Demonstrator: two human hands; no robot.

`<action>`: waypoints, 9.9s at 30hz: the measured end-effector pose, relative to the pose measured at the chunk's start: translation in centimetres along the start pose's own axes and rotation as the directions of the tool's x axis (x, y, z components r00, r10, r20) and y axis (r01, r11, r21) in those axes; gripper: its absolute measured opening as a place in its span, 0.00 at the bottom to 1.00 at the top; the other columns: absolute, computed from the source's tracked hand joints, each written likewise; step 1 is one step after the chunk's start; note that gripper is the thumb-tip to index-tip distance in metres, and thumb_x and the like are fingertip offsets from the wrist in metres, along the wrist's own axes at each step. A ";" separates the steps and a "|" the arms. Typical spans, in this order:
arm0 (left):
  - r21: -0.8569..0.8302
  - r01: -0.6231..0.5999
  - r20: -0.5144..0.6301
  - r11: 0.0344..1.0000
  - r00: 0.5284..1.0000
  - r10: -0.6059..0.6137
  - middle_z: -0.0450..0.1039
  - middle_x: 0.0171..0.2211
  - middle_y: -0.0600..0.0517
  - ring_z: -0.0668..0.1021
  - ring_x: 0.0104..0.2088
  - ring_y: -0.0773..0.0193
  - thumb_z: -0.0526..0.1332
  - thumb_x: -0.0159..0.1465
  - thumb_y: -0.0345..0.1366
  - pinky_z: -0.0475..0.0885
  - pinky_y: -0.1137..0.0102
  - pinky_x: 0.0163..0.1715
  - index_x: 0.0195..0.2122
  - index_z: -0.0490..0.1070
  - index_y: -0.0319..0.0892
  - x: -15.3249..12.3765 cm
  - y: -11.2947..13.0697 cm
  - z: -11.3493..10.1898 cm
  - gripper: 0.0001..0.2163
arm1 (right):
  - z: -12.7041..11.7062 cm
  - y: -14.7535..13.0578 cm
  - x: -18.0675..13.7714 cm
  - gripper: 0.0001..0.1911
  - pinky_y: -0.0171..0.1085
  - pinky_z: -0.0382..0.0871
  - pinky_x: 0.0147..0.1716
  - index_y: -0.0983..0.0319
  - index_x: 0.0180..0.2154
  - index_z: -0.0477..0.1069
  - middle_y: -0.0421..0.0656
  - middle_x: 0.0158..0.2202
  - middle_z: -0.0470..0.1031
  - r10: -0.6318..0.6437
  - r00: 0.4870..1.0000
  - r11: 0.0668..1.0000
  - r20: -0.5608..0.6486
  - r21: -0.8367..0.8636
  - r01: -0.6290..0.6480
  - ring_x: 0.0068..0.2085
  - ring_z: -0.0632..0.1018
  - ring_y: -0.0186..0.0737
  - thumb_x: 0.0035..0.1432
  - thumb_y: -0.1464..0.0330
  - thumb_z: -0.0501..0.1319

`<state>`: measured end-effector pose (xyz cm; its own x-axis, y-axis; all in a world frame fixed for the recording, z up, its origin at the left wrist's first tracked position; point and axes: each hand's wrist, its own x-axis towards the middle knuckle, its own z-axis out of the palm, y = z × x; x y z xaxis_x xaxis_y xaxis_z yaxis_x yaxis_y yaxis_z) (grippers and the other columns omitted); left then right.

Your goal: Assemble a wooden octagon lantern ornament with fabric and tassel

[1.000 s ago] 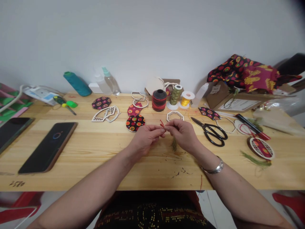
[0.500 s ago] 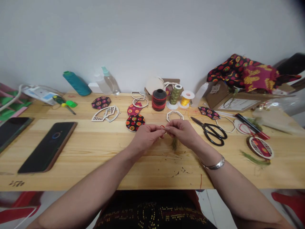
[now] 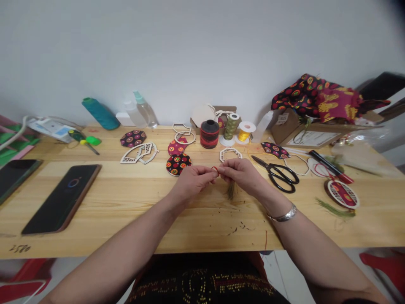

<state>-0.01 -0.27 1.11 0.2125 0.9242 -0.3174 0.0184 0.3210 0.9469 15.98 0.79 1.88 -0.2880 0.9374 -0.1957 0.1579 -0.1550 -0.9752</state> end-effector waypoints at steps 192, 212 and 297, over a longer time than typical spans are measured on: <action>-0.277 0.051 0.071 0.960 0.997 -0.032 0.71 0.20 0.51 0.60 0.16 0.78 0.70 0.46 0.34 0.48 0.76 0.16 0.22 0.77 0.35 0.2 -0.3 0.0 0.07 | 1.8 1.1 -0.1 0.13 0.38 0.72 0.34 0.65 0.26 0.74 0.40 0.24 0.76 0.072 0.993 0.875 -0.096 0.484 -0.017 0.25 0.75 0.31 0.39 0.64 0.72; -0.416 0.099 0.084 0.904 0.994 -0.070 0.68 0.19 0.54 0.61 0.15 0.81 0.70 0.46 0.32 0.47 0.81 0.15 0.25 0.77 0.35 0.2 -0.2 -0.3 0.07 | 1.1 1.1 -0.1 0.15 0.33 0.62 0.26 0.63 0.35 0.72 0.37 0.27 0.73 -0.012 1.000 0.939 0.010 0.344 0.008 0.25 0.68 0.27 0.42 0.68 0.68; 0.818 -0.566 0.335 0.106 0.617 0.712 0.73 0.31 0.45 0.73 0.31 0.62 0.49 0.66 0.31 0.68 0.69 0.32 0.39 0.75 0.38 -0.6 -2.6 0.3 0.14 | 1.8 1.8 0.2 0.09 0.32 0.53 0.21 0.62 0.25 0.67 0.34 0.17 0.63 -0.063 0.977 0.968 -0.204 0.226 0.110 0.20 0.61 0.28 0.47 0.63 0.62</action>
<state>0.15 -1.74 -1.19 0.4715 0.7295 0.4955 0.6807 -0.6583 0.3214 14.52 0.16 -0.14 -0.0989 0.9892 -0.1083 -0.0928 -0.1175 -0.9887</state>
